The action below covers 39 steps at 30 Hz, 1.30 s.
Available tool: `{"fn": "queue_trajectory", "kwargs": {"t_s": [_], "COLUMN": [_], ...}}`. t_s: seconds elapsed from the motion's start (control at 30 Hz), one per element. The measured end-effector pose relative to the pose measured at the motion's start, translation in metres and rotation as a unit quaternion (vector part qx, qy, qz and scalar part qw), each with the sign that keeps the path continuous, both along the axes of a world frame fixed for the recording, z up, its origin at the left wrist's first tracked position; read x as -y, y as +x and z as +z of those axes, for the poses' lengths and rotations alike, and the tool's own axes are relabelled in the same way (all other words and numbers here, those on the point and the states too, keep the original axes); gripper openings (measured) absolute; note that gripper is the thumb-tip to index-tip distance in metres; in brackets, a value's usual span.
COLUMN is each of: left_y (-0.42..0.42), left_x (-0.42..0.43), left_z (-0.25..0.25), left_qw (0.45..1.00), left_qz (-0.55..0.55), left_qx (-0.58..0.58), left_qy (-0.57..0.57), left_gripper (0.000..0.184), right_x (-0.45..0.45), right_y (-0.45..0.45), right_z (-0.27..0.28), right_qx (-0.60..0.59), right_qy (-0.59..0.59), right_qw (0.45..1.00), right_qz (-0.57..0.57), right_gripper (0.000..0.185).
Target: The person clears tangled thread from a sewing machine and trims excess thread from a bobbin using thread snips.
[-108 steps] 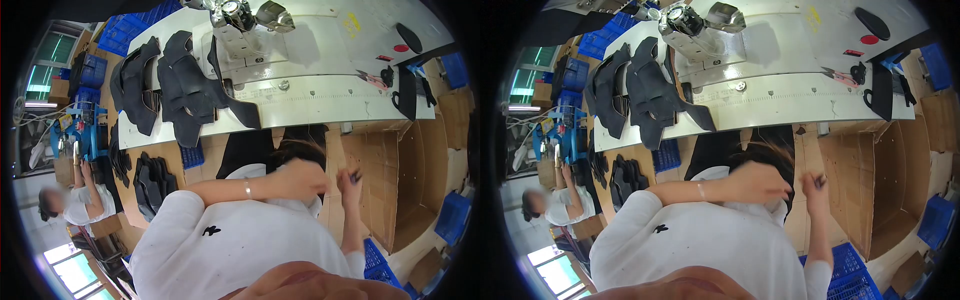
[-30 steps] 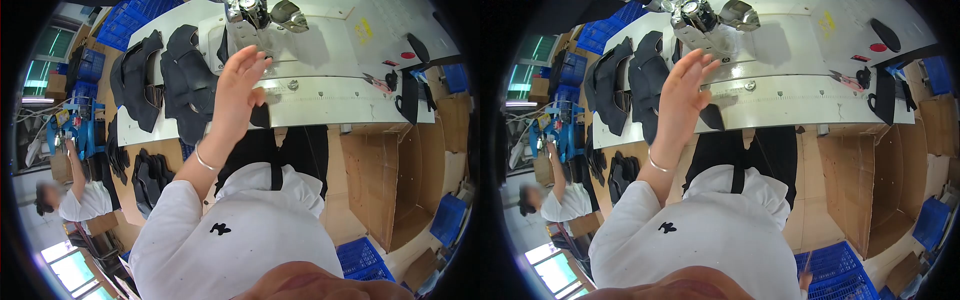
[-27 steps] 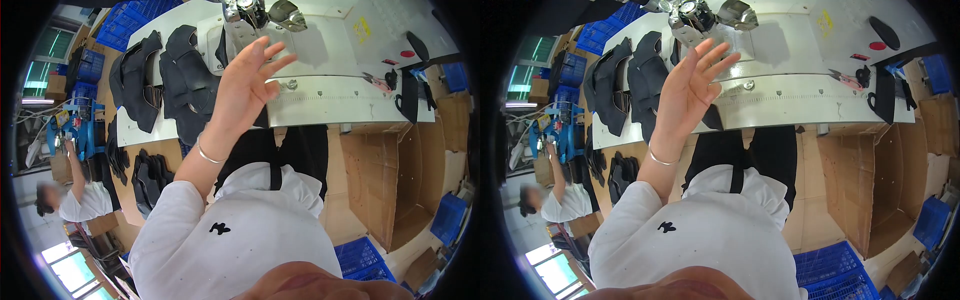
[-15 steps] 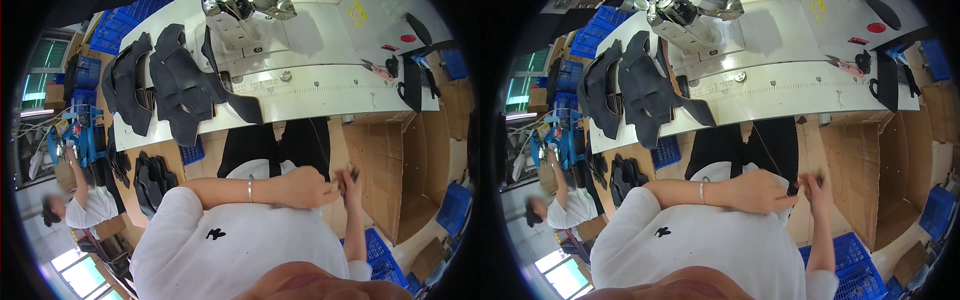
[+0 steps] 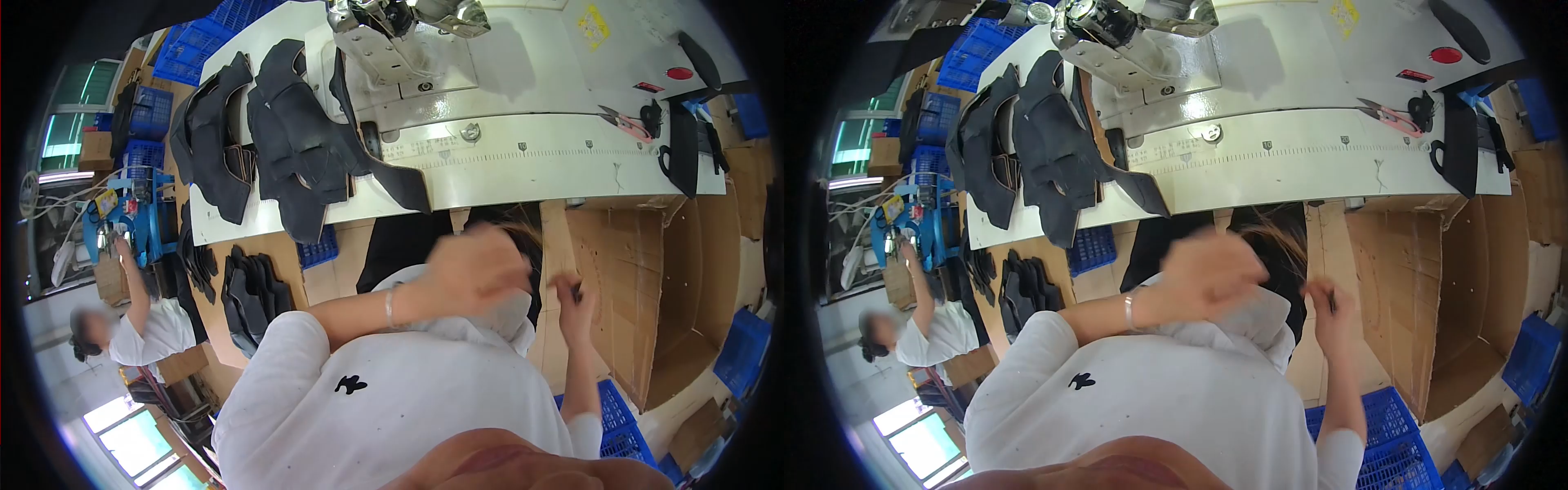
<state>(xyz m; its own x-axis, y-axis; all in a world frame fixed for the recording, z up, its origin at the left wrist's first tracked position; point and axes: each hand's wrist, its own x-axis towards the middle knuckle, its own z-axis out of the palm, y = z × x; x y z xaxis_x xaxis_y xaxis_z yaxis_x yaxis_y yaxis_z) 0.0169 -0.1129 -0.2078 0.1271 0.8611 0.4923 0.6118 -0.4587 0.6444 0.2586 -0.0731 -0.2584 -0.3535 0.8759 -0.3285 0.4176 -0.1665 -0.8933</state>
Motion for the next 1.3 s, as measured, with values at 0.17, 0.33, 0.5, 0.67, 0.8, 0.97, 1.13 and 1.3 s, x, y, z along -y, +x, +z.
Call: {"fn": "queue_trajectory", "kwargs": {"t_s": [0.17, 0.33, 0.5, 0.67, 0.8, 0.97, 1.13, 1.3], "left_y": [-0.057, -0.062, -0.017, -0.013, -0.019, -0.018, -0.023, -0.012], "left_x": [-0.043, -0.053, -0.026, -0.012, -0.009, -0.006, -0.014, -0.016], "left_z": [0.057, 0.070, 0.052, 0.045, 0.042, 0.039, 0.040, 0.024], "left_qw": [0.790, 0.800, 0.903, 0.968, 0.994, 0.982, 0.949, 0.845], "left_qz": [0.144, 0.103, 0.170, 0.121, 0.080, 0.092, 0.094, -0.121], "left_qx": [0.579, 0.583, 0.377, 0.209, 0.078, 0.165, 0.296, 0.469], "left_qy": [-0.139, -0.098, -0.117, -0.069, 0.007, -0.006, -0.043, -0.227], "left_gripper": [0.051, 0.041, 0.026, 0.025, 0.030, 0.023, 0.036, 0.081], "right_x": [0.210, 0.366, 0.337, 0.192, 0.052, -0.011, -0.040, -0.065], "right_y": [0.262, 0.410, 0.384, 0.230, 0.067, -0.025, -0.081, -0.113], "right_z": [-0.156, -0.115, -0.146, -0.216, -0.076, 0.021, 0.090, 0.138], "right_qx": [0.343, 0.556, 0.440, 0.086, 0.111, -0.040, -0.103, -0.128], "right_qy": [0.010, -0.316, -0.332, -0.254, -0.170, -0.078, -0.066, -0.101], "right_qw": [0.936, 0.768, 0.830, 0.927, 0.970, 0.996, 0.979, 0.949], "right_qz": [-0.079, 0.038, -0.089, -0.261, -0.131, -0.013, 0.163, 0.268], "right_gripper": [0.024, 0.020, 0.013, 0.029, 0.017, 0.015, 0.012, 0.009]}}
